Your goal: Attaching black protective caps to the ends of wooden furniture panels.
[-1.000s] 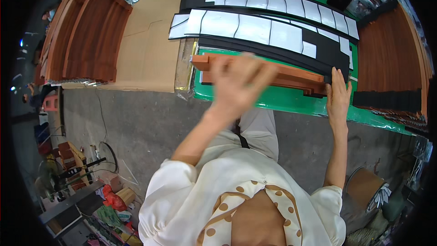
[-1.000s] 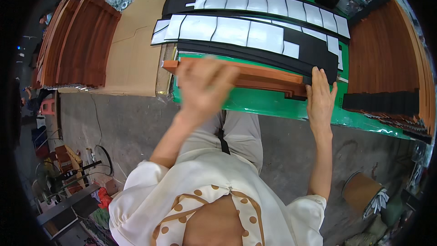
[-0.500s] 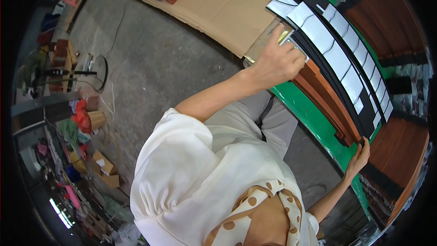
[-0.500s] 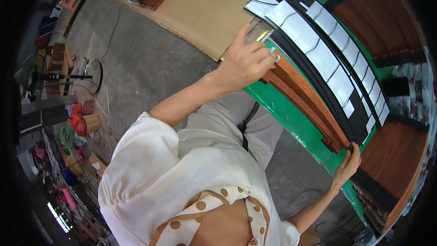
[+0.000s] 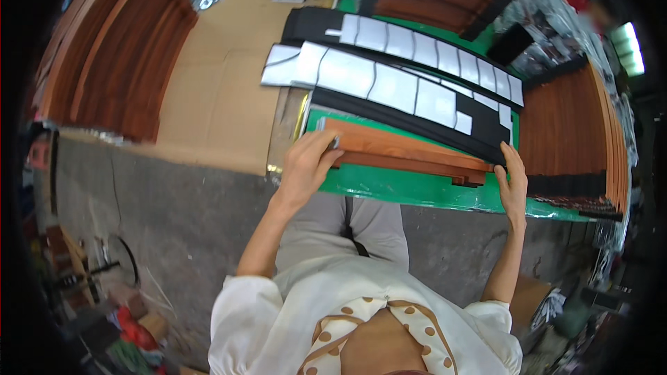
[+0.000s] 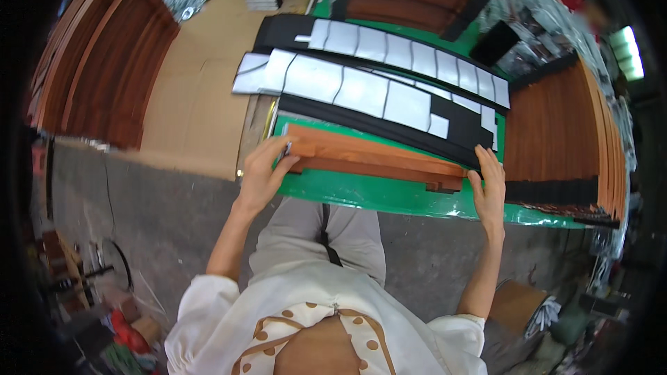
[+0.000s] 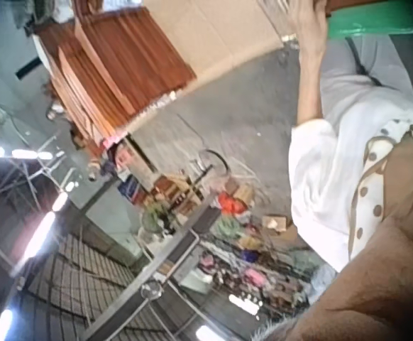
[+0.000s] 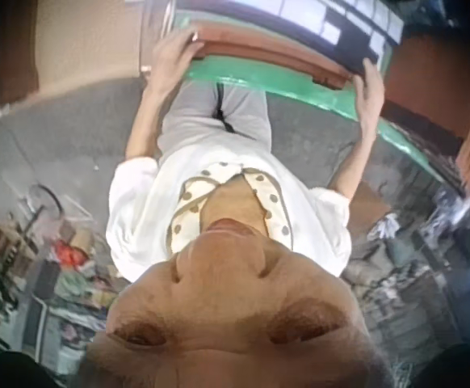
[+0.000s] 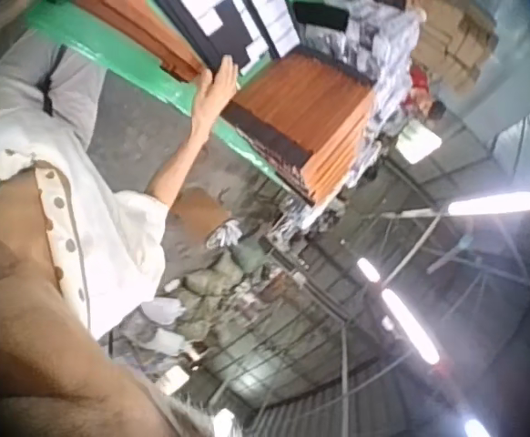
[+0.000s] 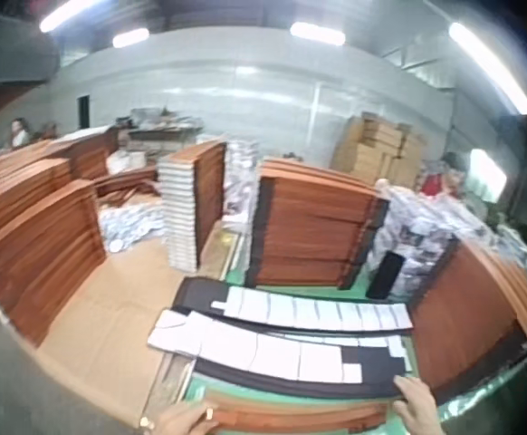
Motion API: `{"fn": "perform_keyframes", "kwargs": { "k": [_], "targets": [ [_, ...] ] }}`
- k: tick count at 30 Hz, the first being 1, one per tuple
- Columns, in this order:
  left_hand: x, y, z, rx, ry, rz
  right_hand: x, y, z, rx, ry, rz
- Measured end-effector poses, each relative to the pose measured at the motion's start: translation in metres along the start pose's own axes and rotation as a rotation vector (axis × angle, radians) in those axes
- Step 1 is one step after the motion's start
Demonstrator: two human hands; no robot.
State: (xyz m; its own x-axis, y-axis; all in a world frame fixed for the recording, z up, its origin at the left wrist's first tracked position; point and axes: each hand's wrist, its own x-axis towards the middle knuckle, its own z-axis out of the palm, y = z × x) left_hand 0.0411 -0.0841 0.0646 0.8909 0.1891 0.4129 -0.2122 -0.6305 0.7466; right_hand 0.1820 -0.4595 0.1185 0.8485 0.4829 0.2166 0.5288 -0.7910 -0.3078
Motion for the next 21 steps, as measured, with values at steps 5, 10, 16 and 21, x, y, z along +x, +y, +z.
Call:
{"fn": "perform_keyframes", "kwargs": {
  "k": [5,10,16,21],
  "targets": [
    [0.016,0.008,-0.006,-0.144,-0.158,-0.162,0.059,-0.031,-0.007,0.072,0.042,-0.142],
    [0.045,-0.029,-0.021,-0.214,-0.094,-0.112,0.157,-0.095,0.033,0.136,-0.077,-0.394],
    [0.115,-0.096,-0.019,0.45,-0.12,0.048,0.255,-0.15,0.133,0.125,-0.142,-0.554],
    [0.166,-0.125,0.015,0.679,-0.14,0.069,0.29,-0.169,0.179,0.049,-0.074,-0.549]
  ]
}}
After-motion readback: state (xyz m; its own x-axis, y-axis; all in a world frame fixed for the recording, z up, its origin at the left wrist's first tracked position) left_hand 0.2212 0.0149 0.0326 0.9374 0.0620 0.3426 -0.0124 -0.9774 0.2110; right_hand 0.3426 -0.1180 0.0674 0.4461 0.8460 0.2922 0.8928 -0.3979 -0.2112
